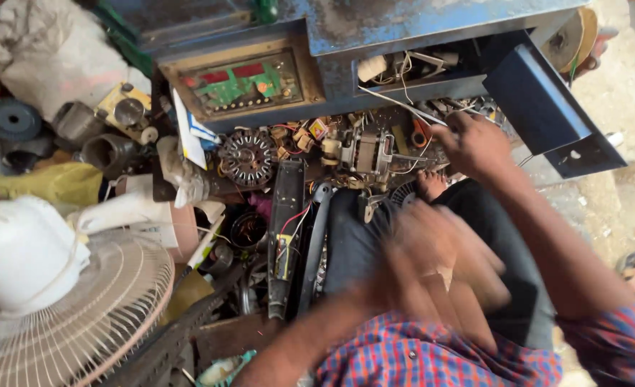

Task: The person is repairing an electric motor by using a screwdriver to adjust internal components. They hold the motor casing with one hand while manipulating the screwdriver with the other, focusing on the internal mechanism.

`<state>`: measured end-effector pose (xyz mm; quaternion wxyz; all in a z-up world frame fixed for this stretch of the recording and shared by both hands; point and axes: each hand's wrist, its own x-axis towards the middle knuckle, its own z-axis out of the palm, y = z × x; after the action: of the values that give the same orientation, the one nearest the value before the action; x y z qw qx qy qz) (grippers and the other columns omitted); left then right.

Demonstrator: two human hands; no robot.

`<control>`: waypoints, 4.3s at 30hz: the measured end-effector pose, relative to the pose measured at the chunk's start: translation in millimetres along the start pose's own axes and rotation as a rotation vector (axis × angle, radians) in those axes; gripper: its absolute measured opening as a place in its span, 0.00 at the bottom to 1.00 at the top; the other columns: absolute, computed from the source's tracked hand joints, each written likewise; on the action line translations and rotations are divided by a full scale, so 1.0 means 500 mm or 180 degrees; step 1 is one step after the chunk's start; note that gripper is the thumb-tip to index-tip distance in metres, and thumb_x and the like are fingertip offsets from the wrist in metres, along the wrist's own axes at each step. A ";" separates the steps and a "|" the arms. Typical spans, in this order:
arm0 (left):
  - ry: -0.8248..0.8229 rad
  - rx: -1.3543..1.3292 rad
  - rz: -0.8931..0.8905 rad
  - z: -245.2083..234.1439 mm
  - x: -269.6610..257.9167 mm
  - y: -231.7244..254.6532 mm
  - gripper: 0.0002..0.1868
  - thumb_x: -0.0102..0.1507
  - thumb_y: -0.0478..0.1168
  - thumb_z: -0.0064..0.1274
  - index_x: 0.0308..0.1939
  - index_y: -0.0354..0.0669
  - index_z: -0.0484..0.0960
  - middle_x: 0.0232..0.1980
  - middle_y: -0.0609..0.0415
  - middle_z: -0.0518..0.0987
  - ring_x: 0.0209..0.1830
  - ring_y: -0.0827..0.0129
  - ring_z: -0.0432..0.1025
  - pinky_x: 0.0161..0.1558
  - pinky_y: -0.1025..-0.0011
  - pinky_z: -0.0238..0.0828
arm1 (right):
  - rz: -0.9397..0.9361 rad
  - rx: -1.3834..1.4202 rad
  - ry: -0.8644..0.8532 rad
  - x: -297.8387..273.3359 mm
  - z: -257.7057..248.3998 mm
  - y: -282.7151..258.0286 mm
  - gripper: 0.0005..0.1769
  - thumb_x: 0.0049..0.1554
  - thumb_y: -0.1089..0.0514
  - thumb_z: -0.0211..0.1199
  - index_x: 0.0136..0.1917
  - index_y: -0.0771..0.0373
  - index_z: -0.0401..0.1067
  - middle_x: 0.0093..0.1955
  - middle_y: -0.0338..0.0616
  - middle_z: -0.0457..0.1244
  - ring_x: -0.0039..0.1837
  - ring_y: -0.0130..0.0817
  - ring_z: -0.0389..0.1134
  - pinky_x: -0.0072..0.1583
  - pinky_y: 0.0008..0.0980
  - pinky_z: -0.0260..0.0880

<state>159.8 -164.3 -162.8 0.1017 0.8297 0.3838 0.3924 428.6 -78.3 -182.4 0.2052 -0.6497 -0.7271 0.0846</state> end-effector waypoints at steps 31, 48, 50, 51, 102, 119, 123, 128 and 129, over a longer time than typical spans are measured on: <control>-0.0516 -0.0168 -0.0383 0.064 0.085 -0.218 0.37 0.49 0.60 0.77 0.59 0.59 0.83 0.61 0.60 0.80 0.68 0.59 0.67 0.70 0.55 0.57 | -0.0373 0.0553 0.0015 -0.067 0.008 -0.039 0.07 0.65 0.58 0.66 0.51 0.64 0.79 0.42 0.52 0.67 0.44 0.50 0.68 0.46 0.46 0.69; -0.0610 -0.0128 -0.0432 0.075 0.079 -0.225 0.38 0.48 0.62 0.76 0.59 0.60 0.83 0.62 0.60 0.80 0.69 0.58 0.66 0.71 0.53 0.55 | -0.0575 0.0638 0.0213 -0.066 0.004 -0.043 0.07 0.65 0.59 0.68 0.54 0.65 0.80 0.45 0.51 0.67 0.43 0.46 0.69 0.44 0.42 0.69; -0.0598 -0.0109 -0.0379 0.073 0.078 -0.227 0.38 0.48 0.62 0.76 0.59 0.59 0.82 0.61 0.60 0.80 0.69 0.59 0.66 0.71 0.52 0.54 | -0.0564 0.0634 0.0168 -0.066 0.000 -0.040 0.07 0.65 0.59 0.68 0.53 0.65 0.80 0.43 0.51 0.67 0.42 0.46 0.68 0.43 0.42 0.69; -0.0602 -0.0121 -0.0403 0.071 0.076 -0.228 0.38 0.49 0.62 0.76 0.59 0.59 0.82 0.62 0.60 0.79 0.69 0.59 0.66 0.71 0.52 0.54 | -0.0557 0.0634 0.0144 -0.066 0.002 -0.040 0.07 0.65 0.60 0.68 0.53 0.65 0.80 0.43 0.51 0.66 0.42 0.46 0.68 0.43 0.42 0.69; -0.0640 -0.0149 -0.0453 0.068 0.091 -0.214 0.35 0.47 0.58 0.78 0.56 0.57 0.84 0.58 0.60 0.81 0.67 0.59 0.67 0.69 0.53 0.55 | 0.1518 0.1337 -0.2100 0.023 0.025 -0.020 0.33 0.61 0.30 0.62 0.38 0.62 0.80 0.35 0.46 0.70 0.38 0.36 0.69 0.48 0.44 0.72; -0.1165 -0.0036 -0.0386 0.062 0.097 -0.229 0.54 0.41 0.55 0.80 0.68 0.46 0.73 0.67 0.49 0.75 0.71 0.54 0.64 0.73 0.53 0.54 | 0.0390 -0.0172 -0.1262 -0.003 0.003 -0.066 0.24 0.67 0.36 0.53 0.45 0.52 0.80 0.32 0.43 0.68 0.32 0.42 0.68 0.37 0.43 0.66; -0.1272 -0.0001 -0.0489 0.057 0.081 -0.227 0.54 0.41 0.55 0.80 0.68 0.46 0.73 0.68 0.48 0.74 0.73 0.51 0.62 0.74 0.53 0.54 | 0.0523 0.0683 -0.1233 -0.006 0.015 -0.074 0.25 0.64 0.34 0.55 0.48 0.55 0.81 0.31 0.47 0.68 0.35 0.44 0.71 0.41 0.46 0.70; -0.1346 -0.0337 -0.0400 0.031 0.117 -0.225 0.55 0.42 0.54 0.79 0.70 0.43 0.71 0.72 0.40 0.70 0.74 0.47 0.60 0.73 0.53 0.55 | 0.0476 0.0324 -0.1137 -0.030 0.002 -0.059 0.25 0.65 0.36 0.57 0.49 0.57 0.81 0.35 0.50 0.70 0.40 0.51 0.72 0.46 0.50 0.72; -0.1432 -0.0255 -0.0537 0.025 0.133 -0.230 0.57 0.41 0.54 0.79 0.71 0.41 0.70 0.72 0.39 0.69 0.73 0.46 0.60 0.72 0.53 0.56 | 0.0365 0.0214 -0.0987 -0.028 0.000 -0.051 0.24 0.65 0.37 0.58 0.50 0.57 0.81 0.35 0.51 0.70 0.41 0.53 0.72 0.47 0.50 0.71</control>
<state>131.3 -36.4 -187.4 0.2499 0.8564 0.4036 0.2029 406.3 -95.7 -174.8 0.1070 -0.6620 -0.7086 0.2196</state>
